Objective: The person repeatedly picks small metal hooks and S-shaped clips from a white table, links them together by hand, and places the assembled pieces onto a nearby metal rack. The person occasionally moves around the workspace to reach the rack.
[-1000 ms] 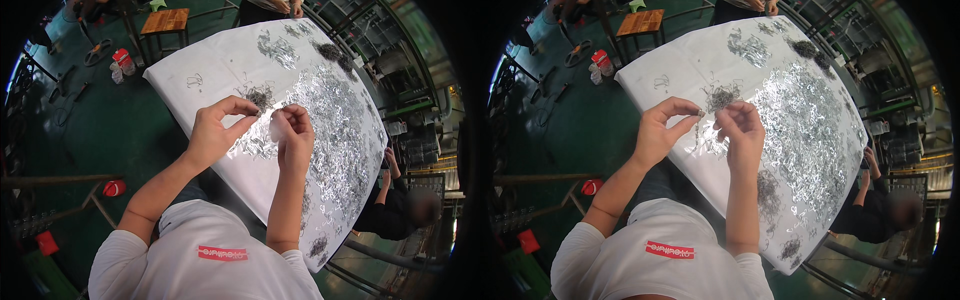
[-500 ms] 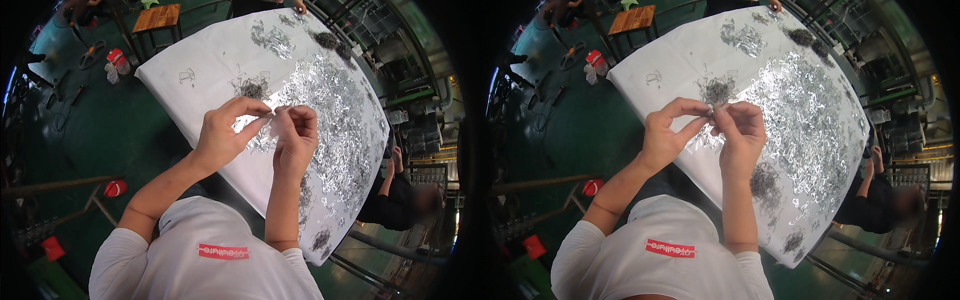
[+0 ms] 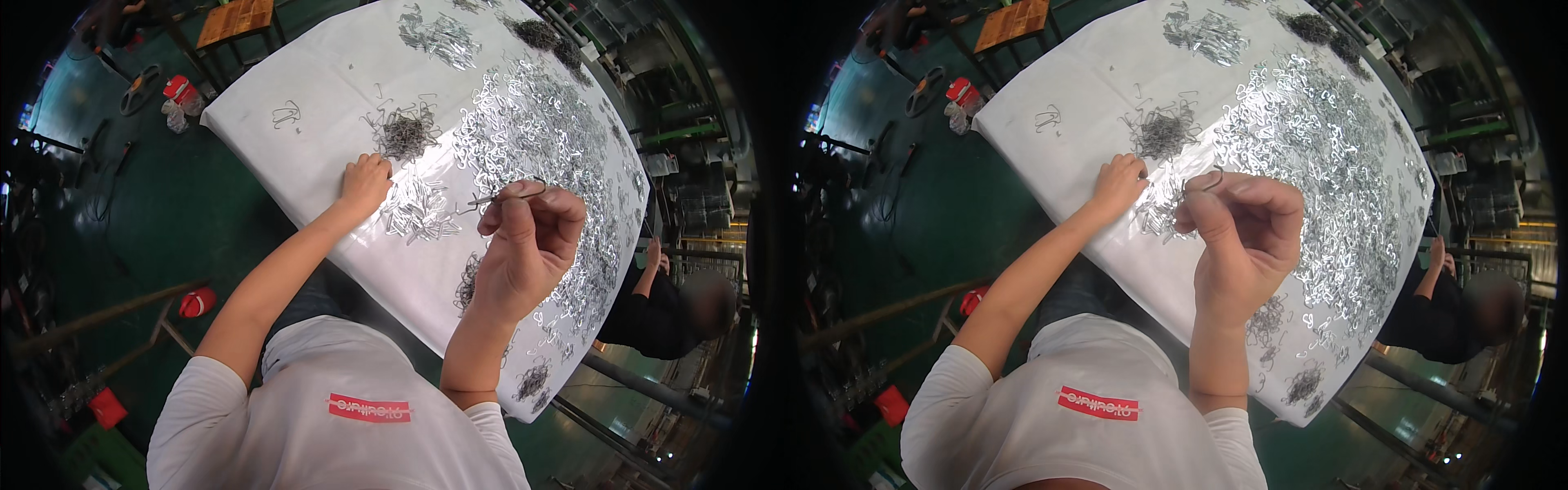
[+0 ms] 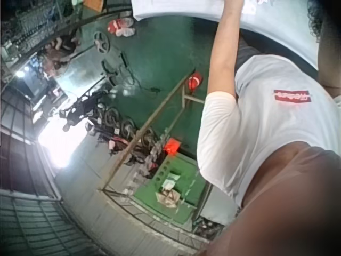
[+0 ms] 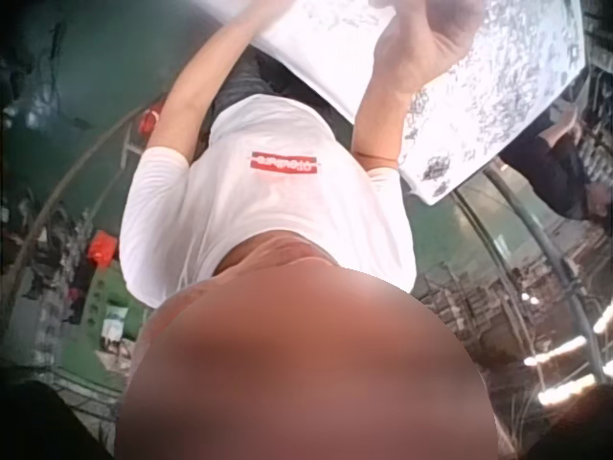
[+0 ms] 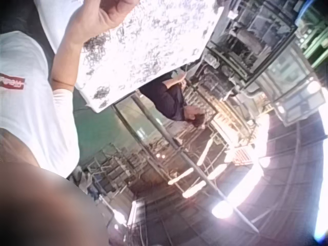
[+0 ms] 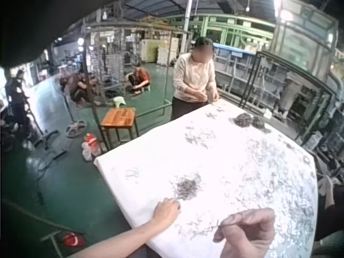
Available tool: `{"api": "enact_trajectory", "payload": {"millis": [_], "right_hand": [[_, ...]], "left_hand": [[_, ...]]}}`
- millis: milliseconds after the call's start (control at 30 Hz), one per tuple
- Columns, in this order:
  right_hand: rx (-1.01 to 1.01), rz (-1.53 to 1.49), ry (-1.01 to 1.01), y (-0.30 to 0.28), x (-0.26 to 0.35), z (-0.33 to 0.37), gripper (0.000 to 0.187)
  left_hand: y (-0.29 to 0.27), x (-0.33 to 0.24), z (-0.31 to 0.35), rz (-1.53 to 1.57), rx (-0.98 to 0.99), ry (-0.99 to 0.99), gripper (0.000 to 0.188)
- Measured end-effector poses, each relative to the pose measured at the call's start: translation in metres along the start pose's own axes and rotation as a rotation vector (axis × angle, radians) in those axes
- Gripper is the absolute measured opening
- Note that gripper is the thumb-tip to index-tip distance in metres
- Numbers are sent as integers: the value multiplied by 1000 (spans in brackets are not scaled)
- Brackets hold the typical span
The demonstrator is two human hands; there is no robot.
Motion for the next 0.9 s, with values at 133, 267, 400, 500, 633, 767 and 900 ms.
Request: {"api": "enact_trajectory", "payload": {"millis": [133,267,400,500,633,767,900], "right_hand": [[10,13,0,-2,0,-1,26],[23,28,16,2,-2,0,23],[45,42,63,8,-6,3,21],[67,60,114,15,-11,4,20],[76,99,135,24,-14,5,18],[78,155,126,28,-14,4,18],[99,168,134,33,-17,2,19]], "left_hand": [[20,6,-7,-20,156,-72,15],[-3,-4,-7,106,48,-26,17],[-66,-36,-21,757,13,-114,15],[-130,-76,-19,1096,24,-89,17],[-192,-122,-2,1194,20,27,18],[-212,-139,10,1166,11,47,17],[-217,-139,14,1118,22,56,16]]}}
Point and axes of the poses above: each hand's wrist, its own z-axis away from the middle knuckle, its own y-axis out of the palm, x = y × z, the point moved 5 cm from there along -z, towards the middle knuckle, and after that the axes turned 8 degrees about z, right-handed, at the moved point
